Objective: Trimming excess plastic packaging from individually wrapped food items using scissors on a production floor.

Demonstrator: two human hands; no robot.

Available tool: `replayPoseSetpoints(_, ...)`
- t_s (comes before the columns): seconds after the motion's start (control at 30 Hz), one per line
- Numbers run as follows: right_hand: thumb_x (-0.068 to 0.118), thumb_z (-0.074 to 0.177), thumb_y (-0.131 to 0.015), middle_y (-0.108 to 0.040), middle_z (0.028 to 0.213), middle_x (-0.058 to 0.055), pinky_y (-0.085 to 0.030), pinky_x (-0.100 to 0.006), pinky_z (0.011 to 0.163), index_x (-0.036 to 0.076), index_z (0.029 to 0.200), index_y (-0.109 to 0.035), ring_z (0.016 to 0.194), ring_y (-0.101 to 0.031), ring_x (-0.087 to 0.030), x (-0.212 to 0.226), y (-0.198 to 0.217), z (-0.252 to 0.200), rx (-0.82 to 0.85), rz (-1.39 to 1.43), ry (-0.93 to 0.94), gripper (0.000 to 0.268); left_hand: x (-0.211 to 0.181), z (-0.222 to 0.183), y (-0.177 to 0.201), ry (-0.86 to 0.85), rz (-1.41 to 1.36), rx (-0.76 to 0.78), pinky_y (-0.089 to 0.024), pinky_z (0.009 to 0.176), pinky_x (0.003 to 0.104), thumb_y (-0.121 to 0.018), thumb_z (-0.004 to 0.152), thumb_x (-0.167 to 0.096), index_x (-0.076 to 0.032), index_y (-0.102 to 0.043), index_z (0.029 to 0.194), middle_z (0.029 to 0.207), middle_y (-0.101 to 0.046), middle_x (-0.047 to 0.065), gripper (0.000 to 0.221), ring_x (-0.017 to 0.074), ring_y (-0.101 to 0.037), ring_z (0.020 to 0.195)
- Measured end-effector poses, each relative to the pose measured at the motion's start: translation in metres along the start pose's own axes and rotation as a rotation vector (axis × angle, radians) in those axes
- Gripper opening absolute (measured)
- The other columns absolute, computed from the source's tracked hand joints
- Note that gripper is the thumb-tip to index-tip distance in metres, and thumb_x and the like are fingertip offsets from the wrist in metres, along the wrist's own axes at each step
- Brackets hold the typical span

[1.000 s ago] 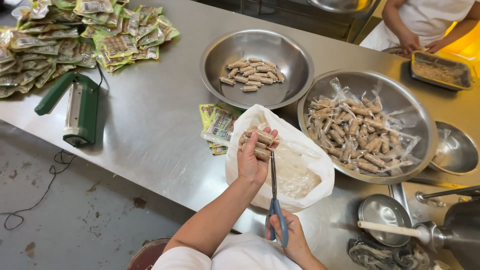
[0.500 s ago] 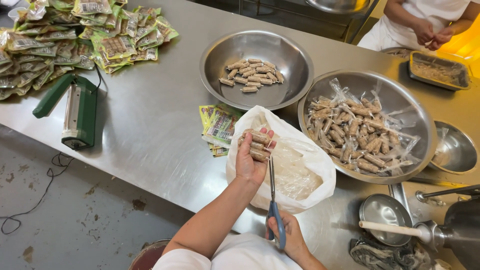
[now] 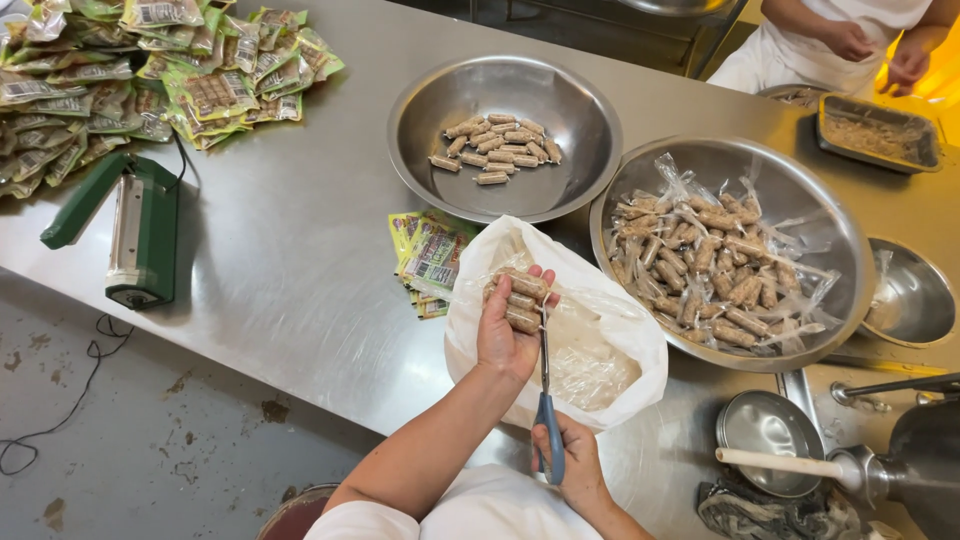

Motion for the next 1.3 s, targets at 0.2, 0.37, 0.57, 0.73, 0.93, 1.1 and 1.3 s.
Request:
replayPoseSetpoints(0.2,0.054,0.092,-0.065,-0.061,0.056,-0.005,-0.048,-0.027,0.049,0.006,0.077,-0.062,0.047,-0.062,-0.014,0.004,0.003,0.001,0.027,0.072,0.017,0.050,-0.009,-0.001,-0.004,-0.035,0.050,-0.056,-0.060,0.086,0.044,-0.070,0.091,-0.023,-0.004,-0.056,0.133,0.133,-0.067,0.023,0.048,0.0404,-0.067,0.125)
replayPoseSetpoints(0.37,0.062,0.093,-0.055,-0.068,0.060,-0.008,-0.048,-0.029,0.059,0.008,0.076,-0.062,0.058,-0.058,-0.016,0.025,-0.003,0.002,0.078,0.030,0.019,0.057,-0.011,-0.008,0.004,-0.125,0.173,0.020,-0.062,0.085,0.046,-0.075,0.084,0.001,-0.009,-0.060,0.113,0.112,-0.072,0.024,0.034,0.0400,-0.074,0.105)
replayPoseSetpoints(0.57,0.052,0.097,-0.058,-0.066,0.055,-0.008,-0.046,-0.029,0.055,0.008,0.070,-0.062,0.052,-0.057,-0.015,0.015,-0.004,0.004,0.065,0.076,0.049,0.052,-0.009,-0.016,0.011,-0.173,0.213,0.026,-0.061,0.086,0.047,-0.077,0.081,0.006,-0.012,-0.058,0.114,0.109,-0.073,0.024,0.042,0.0430,-0.076,0.101)
replayPoseSetpoints(0.73,0.051,0.097,-0.059,-0.066,0.053,-0.011,-0.046,-0.029,0.053,0.007,0.070,-0.059,0.049,-0.057,-0.017,0.005,-0.003,-0.001,0.042,0.128,0.003,0.052,-0.013,-0.013,0.013,-0.181,0.254,0.001,-0.060,0.082,0.044,-0.078,0.083,0.000,-0.011,-0.060,0.110,0.107,-0.075,0.020,0.034,0.0389,-0.077,0.099)
replayPoseSetpoints(0.93,0.056,0.093,-0.058,-0.067,0.049,-0.009,-0.048,-0.029,0.052,0.007,0.062,-0.062,0.049,-0.058,-0.017,-0.001,0.011,-0.004,0.051,0.036,-0.043,0.059,-0.037,0.002,0.020,-0.198,0.419,0.068,-0.064,0.081,0.046,-0.075,0.083,0.007,-0.003,-0.065,0.119,0.101,-0.074,0.024,0.039,0.0381,-0.076,0.095)
replayPoseSetpoints(1.1,0.058,0.084,-0.074,-0.059,0.063,-0.004,-0.049,-0.028,0.048,0.006,0.068,-0.063,0.051,-0.062,-0.016,-0.007,0.034,-0.009,0.116,0.121,0.024,0.055,-0.065,0.003,0.009,0.033,0.885,0.334,-0.067,0.078,0.038,-0.075,0.085,0.007,-0.003,-0.065,0.128,0.110,-0.073,0.019,0.045,0.0258,-0.070,0.090)
replayPoseSetpoints(1.3,0.058,0.089,-0.068,-0.067,0.071,-0.008,-0.048,-0.028,0.062,0.005,0.075,-0.067,0.065,-0.062,-0.017,-0.016,0.051,-0.027,0.220,0.024,-0.011,0.055,-0.071,-0.023,-0.022,0.246,1.726,0.510,-0.055,0.068,0.025,-0.084,0.080,-0.018,-0.018,-0.077,0.115,0.102,-0.076,-0.001,0.036,0.0101,-0.067,0.084)
Point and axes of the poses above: each hand's wrist, its own z-axis towards the middle knuckle, its own y-axis out of the back of the hand, x = y × z, the point moved 4 cm from there along z, towards the middle knuckle
